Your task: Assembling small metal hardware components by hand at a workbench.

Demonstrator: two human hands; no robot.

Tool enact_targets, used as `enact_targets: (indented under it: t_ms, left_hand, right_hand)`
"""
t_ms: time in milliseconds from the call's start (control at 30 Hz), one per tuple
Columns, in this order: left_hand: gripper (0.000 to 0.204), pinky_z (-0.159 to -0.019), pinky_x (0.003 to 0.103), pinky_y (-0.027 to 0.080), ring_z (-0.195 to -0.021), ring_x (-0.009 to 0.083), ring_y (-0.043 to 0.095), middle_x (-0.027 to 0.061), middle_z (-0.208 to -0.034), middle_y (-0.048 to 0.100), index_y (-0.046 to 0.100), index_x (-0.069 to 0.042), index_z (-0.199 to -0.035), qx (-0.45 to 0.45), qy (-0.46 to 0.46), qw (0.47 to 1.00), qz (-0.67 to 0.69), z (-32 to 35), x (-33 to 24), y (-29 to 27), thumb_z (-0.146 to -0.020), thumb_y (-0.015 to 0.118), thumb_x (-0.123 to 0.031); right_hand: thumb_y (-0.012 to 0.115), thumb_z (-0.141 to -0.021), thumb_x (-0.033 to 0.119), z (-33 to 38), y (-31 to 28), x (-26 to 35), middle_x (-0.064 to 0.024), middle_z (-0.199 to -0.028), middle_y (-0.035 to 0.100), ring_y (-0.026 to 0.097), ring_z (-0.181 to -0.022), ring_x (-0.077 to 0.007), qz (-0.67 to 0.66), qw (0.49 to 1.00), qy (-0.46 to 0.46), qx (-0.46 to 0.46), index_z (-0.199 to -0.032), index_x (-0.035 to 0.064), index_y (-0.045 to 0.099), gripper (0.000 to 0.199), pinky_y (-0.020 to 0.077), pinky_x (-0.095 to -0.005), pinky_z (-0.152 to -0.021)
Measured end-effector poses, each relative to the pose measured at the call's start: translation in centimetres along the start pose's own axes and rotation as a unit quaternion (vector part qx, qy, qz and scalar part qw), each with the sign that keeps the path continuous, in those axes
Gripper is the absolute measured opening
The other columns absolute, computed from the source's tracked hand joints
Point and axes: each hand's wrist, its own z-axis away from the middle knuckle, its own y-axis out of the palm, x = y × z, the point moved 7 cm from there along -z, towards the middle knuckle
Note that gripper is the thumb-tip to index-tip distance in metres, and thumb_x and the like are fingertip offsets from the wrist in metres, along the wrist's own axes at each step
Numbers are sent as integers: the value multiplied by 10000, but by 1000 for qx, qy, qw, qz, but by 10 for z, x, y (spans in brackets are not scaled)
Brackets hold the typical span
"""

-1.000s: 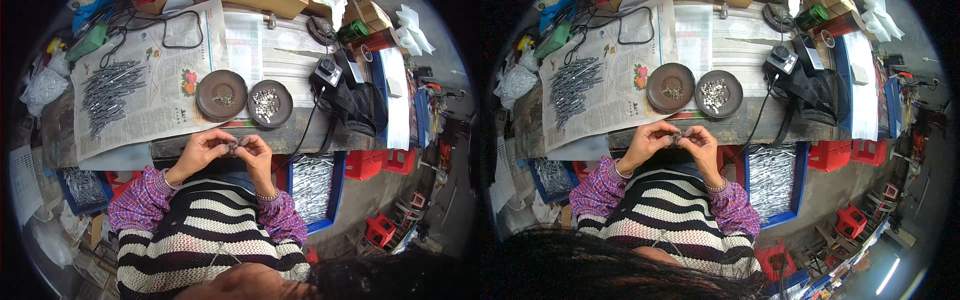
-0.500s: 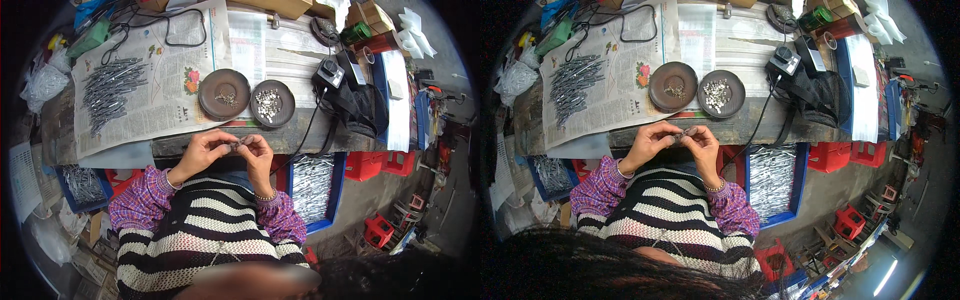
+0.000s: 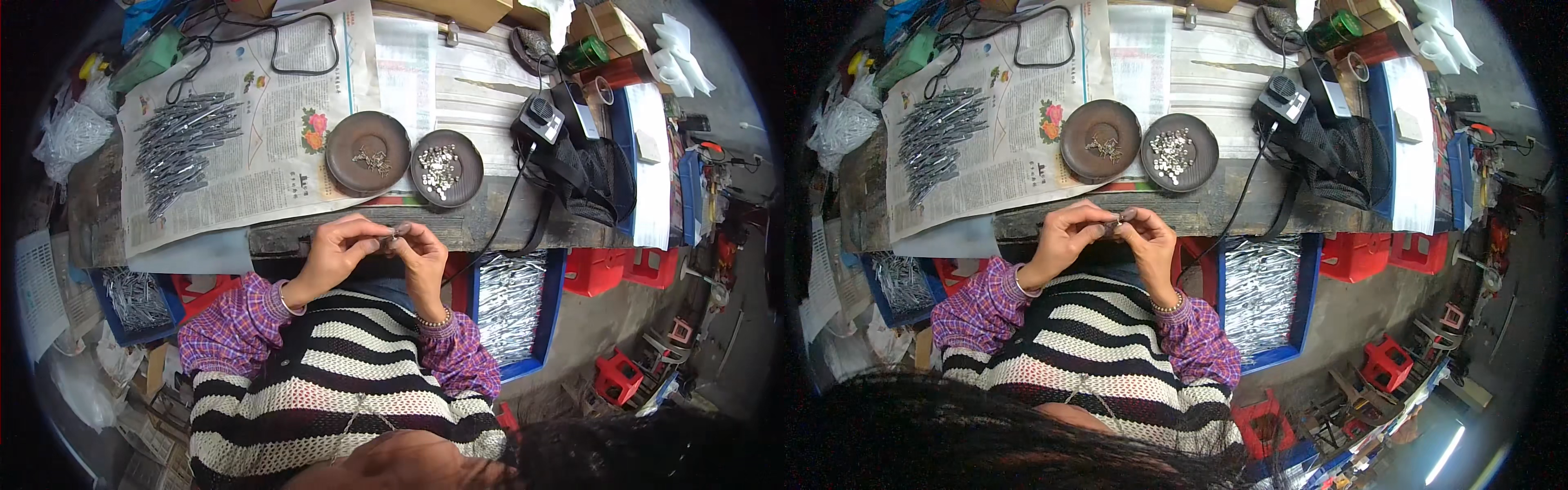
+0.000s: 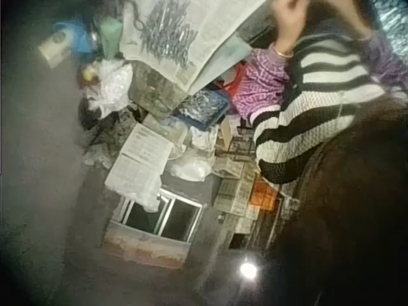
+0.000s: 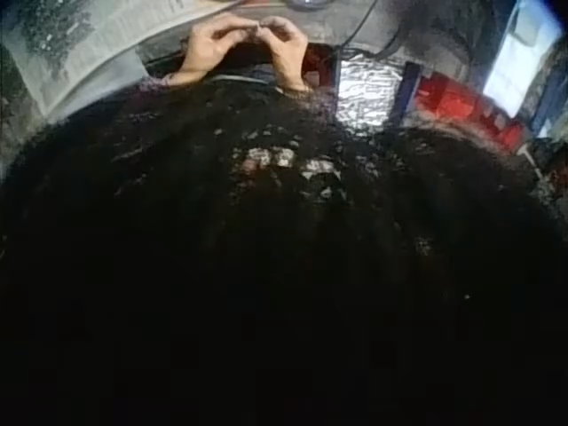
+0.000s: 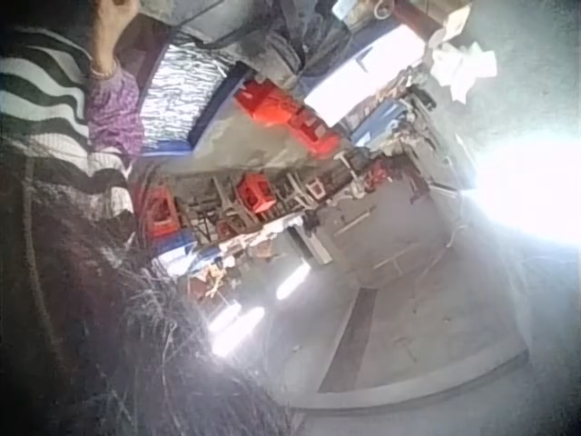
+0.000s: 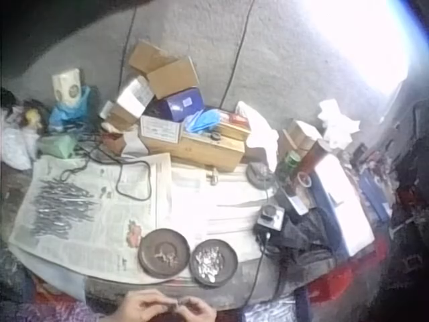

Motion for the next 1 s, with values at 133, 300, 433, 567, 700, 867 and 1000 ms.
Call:
enact_targets:
  t_ms: [133, 300, 433, 567, 700, 867, 1000]
  left_hand:
    - [197, -699, 221, 461, -808, 127, 570, 76, -891, 593, 650, 30, -980, -9, -3, 1000, 0, 1, 0, -1, -804, 572, 73]
    - [190, -710, 245, 486, -801, 155, 604, 87, -866, 619, 660, 20, -959, -32, 45, 997, -49, 2, -3, -4, -789, 590, 69]
    - [187, -705, 244, 485, -796, 146, 598, 83, -873, 617, 663, 17, -954, -38, 44, 998, -39, 2, -5, -3, -791, 588, 72]
    - [186, -706, 234, 480, -795, 135, 590, 74, -878, 607, 665, 17, -945, -45, 4, 999, 17, 3, 0, -3, -791, 585, 81]
    - [196, -710, 224, 475, -810, 128, 585, 69, -876, 600, 661, 21, -959, -38, 25, 999, 1, 4, 2, -3, -793, 580, 86]
    - [206, -708, 223, 474, -812, 128, 583, 68, -879, 602, 666, 12, -962, -35, 19, 999, 8, 2, 1, -2, -794, 575, 90]
    - [195, -695, 221, 471, -797, 125, 584, 65, -869, 606, 670, 8, -958, -38, 6, 999, 18, 3, 4, -2, -800, 578, 77]
  right_hand:
    - [631, -819, -6, 1, 0, 3, -50, -789, 634, 598, -672, -102, 28, 999, 15, -12, -909, -35, 617, 95, 491, -215, -623]
    - [617, -842, 24, 3, 4, 7, -62, -782, 640, 589, -650, -100, 53, 998, 41, -10, -878, -40, 637, 76, 477, -211, -594]
    - [590, -870, 48, 4, 8, 8, -82, -780, 643, 578, -624, -100, 22, 999, 41, 9, -875, -47, 635, 105, 470, -212, -575]
    - [580, -879, 56, 4, 11, 12, -78, -761, 642, 576, -611, -101, 51, 999, 15, 3, -875, -51, 635, 120, 471, -211, -567]
    - [602, -851, 29, 5, 10, 16, -60, -729, 639, 588, -603, -101, 116, 993, -11, -11, -864, -55, 643, 94, 476, -208, -557]
    - [641, -787, -22, 2, 15, 27, -44, -707, 635, 604, -604, -95, 252, 964, -80, 12, -808, -62, 652, 47, 479, -202, -542]
    - [636, -788, -26, 1, 13, 26, -47, -704, 631, 604, -606, -95, 205, 978, -42, 14, -801, -62, 652, 42, 478, -202, -541]
